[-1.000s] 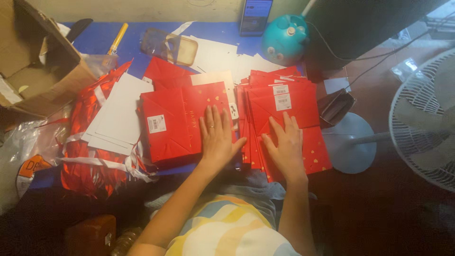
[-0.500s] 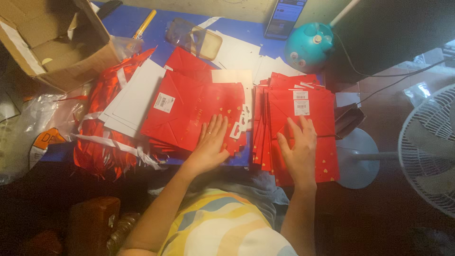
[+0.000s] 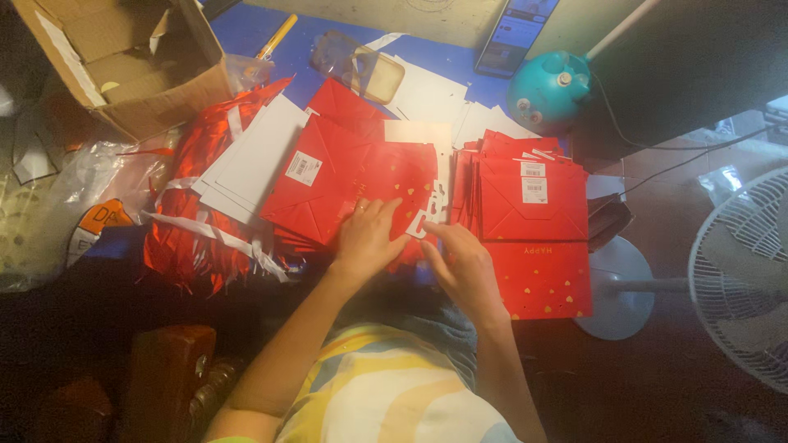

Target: The person repeatedly picks up red envelopes and white cards, inserts the cards into the envelopes, and stacks the completed envelopes. The process is continuous and repetitive throughout the clip.

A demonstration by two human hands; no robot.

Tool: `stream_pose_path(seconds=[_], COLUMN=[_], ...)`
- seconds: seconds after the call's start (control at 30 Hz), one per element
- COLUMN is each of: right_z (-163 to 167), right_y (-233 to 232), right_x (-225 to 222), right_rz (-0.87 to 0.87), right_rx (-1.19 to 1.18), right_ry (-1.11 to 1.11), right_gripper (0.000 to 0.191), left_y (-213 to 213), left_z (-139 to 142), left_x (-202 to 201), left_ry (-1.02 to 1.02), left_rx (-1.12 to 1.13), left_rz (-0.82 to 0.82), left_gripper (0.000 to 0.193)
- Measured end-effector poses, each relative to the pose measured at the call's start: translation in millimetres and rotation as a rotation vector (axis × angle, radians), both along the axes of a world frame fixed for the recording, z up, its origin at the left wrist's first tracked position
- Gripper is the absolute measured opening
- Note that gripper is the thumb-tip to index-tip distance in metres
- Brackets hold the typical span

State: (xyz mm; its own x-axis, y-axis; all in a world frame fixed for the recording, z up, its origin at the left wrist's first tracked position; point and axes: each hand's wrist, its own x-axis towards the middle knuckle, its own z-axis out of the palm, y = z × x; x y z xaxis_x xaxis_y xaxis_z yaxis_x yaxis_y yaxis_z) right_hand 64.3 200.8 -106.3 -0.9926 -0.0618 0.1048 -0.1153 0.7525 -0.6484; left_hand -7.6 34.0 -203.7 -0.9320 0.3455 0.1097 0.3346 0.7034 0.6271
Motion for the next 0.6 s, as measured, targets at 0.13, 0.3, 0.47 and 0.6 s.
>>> stream_pose_path(seconds=[0.13, 0.3, 0.47, 0.6], right_z=[-3.3, 0.6, 5.9, 19.6], right_y=[-7.9, -6.4, -14.0, -35.9], right_x=[2.3, -1.3, -46.4, -78.2], right_rz=[0.102, 0.191, 0.446, 0.655], right_rx=[0.009, 0.114, 0.488, 0.535], right_ry=[0.161, 0.177, -0.078, -0.272], right_gripper=[0.028, 0.023, 0.011, 0.014], left_y=[19.7, 4.5, -19.7, -46.2], left_z=[9.7, 46.8, 115.2, 178.7], left_x=[-7.4, 5.6, 43.1, 57.5], left_ry=[0.065, 0.224, 0.509, 0.654], left_rx=[-0.107, -0.037, -0.023, -0.078], left_rz=[0.08, 0.09, 0.118, 0.155], left_gripper=[0.033, 0.012, 0.016, 0.018])
